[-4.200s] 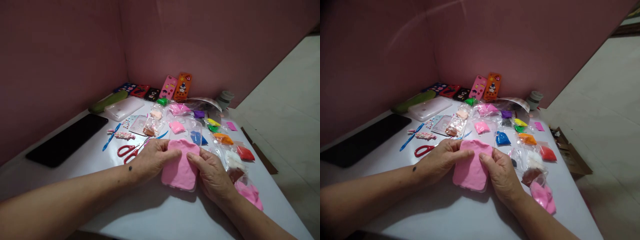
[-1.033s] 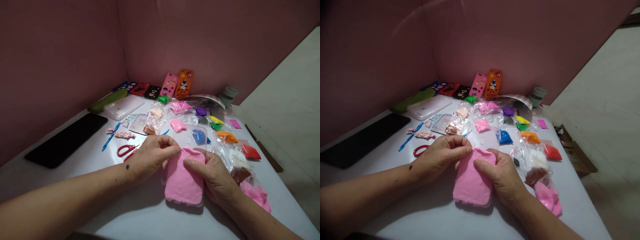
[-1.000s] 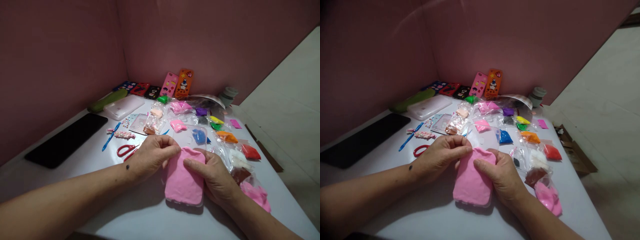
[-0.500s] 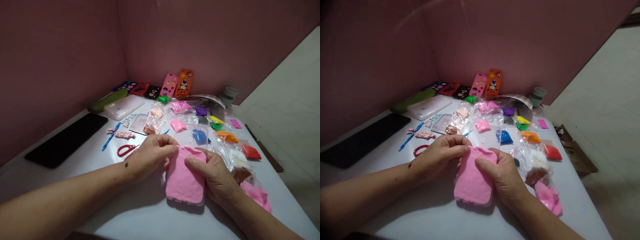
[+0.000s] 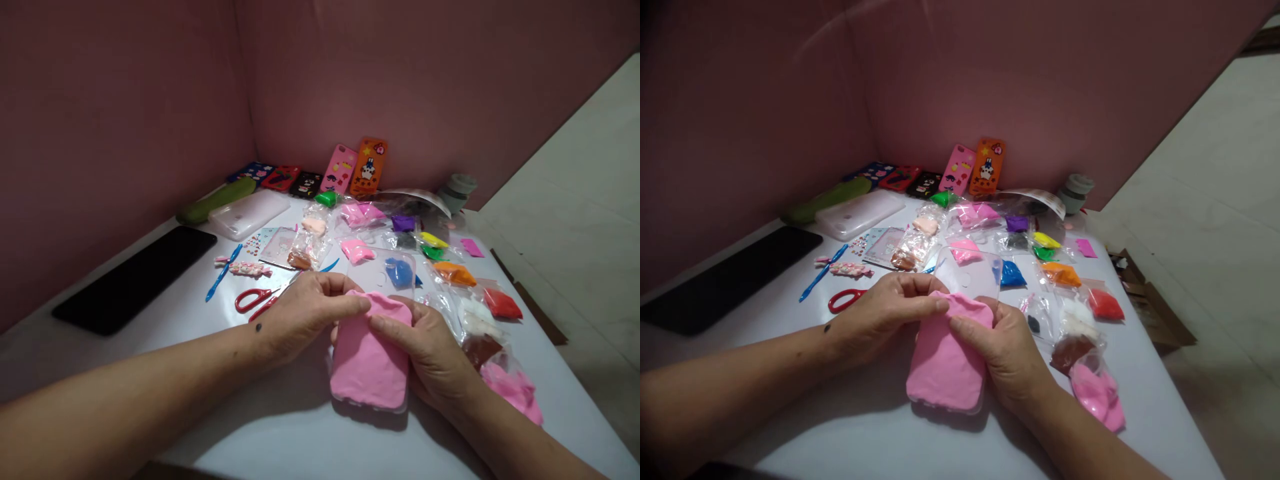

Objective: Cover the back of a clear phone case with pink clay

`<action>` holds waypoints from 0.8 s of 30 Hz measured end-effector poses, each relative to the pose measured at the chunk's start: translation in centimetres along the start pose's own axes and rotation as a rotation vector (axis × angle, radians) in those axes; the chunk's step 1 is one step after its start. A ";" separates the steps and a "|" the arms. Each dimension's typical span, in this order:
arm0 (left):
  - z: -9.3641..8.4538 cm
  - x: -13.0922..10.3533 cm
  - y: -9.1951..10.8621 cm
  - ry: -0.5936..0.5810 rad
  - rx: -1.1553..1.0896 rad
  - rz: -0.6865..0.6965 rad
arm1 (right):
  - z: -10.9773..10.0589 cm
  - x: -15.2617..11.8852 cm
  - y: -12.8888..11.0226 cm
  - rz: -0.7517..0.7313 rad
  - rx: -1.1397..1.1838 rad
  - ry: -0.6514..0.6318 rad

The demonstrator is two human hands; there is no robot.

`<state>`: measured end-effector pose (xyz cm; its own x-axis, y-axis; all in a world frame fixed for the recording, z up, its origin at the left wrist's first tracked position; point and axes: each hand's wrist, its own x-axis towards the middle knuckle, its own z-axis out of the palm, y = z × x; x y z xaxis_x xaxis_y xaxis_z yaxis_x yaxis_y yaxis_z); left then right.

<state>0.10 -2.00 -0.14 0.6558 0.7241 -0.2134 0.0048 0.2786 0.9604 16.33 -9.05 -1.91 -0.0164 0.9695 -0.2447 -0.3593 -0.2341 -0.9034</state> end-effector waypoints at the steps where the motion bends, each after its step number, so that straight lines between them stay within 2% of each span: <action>1: 0.1 0.0 0.0 0.028 0.025 -0.005 | 0.0 0.0 0.1 0.001 -0.010 0.003; 5: 0.3 -0.1 0.1 0.100 0.118 -0.009 | 0.0 0.0 0.3 0.003 -0.045 -0.012; 18: 0.0 0.0 -0.1 0.038 0.067 0.003 | 0.1 0.0 0.1 0.013 -0.034 -0.003; 24: 0.3 0.0 0.1 0.103 0.120 0.011 | 0.2 -0.1 0.2 0.015 -0.069 -0.005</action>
<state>0.38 -2.17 -0.03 0.5758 0.7891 -0.2141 0.0921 0.1976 0.9759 16.05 -9.14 -2.02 -0.0264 0.9661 -0.2569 -0.2935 -0.2532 -0.9218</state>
